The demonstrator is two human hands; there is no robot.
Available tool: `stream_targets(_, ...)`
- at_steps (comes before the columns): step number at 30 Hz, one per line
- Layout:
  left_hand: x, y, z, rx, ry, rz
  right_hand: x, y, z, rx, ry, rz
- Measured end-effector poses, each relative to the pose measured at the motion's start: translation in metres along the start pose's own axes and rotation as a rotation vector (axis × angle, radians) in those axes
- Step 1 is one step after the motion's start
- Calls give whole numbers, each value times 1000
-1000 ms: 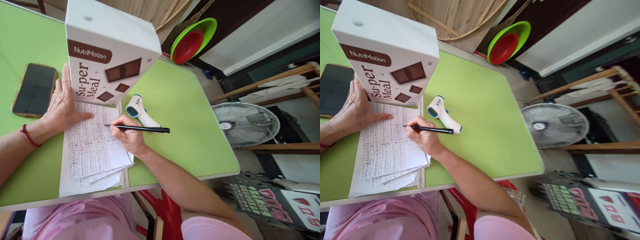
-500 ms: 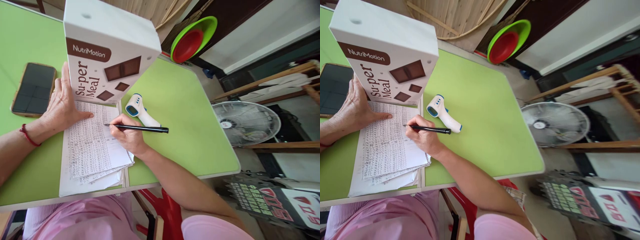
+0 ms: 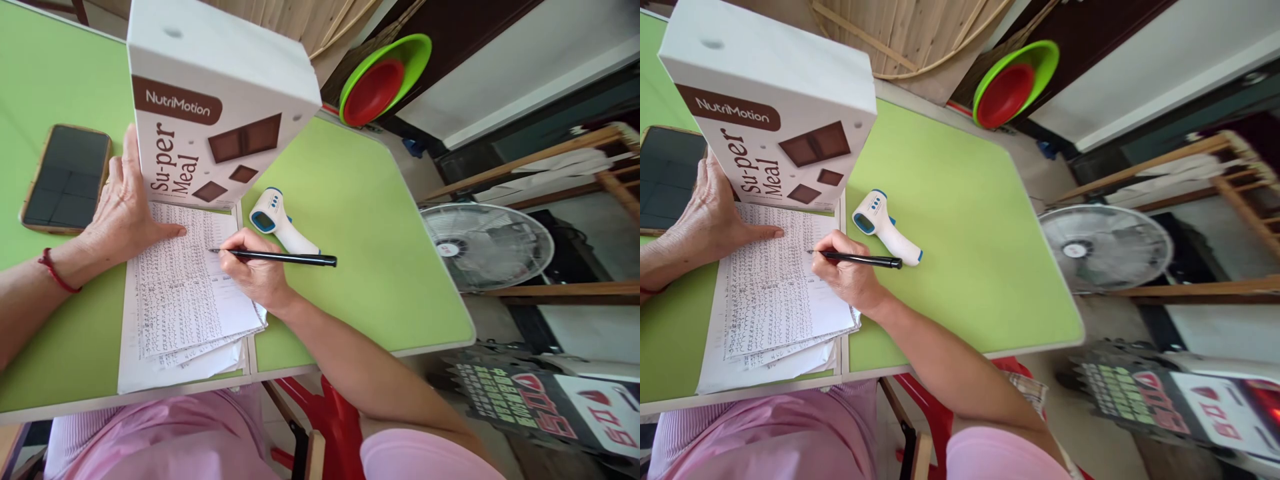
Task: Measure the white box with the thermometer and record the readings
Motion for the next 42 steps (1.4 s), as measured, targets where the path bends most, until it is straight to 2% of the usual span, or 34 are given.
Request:
stream_targets(4, 0, -1, 1, 29, -14, -30, 0, 1, 0, -8, 2, 20)
stream_targets(19, 2, 2, 1, 71, -22, 24, 1, -1, -1, -13, 3, 1)
stream_targets(23, 2, 0, 1, 75, -43, -11, 0, -2, -2, 10, 8, -19)
stream_targets(29, 2, -1, 2, 74, -31, 18, -1, 4, -6, 20, 74, 35)
stream_targets(34, 3, -1, 2, 67, -16, 23, -1, 5, -7, 21, 95, 27)
stream_targets(42, 0, -1, 0, -4, -7, 7, 0, 2, -4, -14, 34, 24)
Point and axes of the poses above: each hand's wrist, its own x-axis towards the middle knuckle, its own z-axis out of the palm, y = z × x, the point moved 7 cm from there along x, towards the middle knuckle, and after that the axes turned 8 degrees about y, right-handed, at the moved point
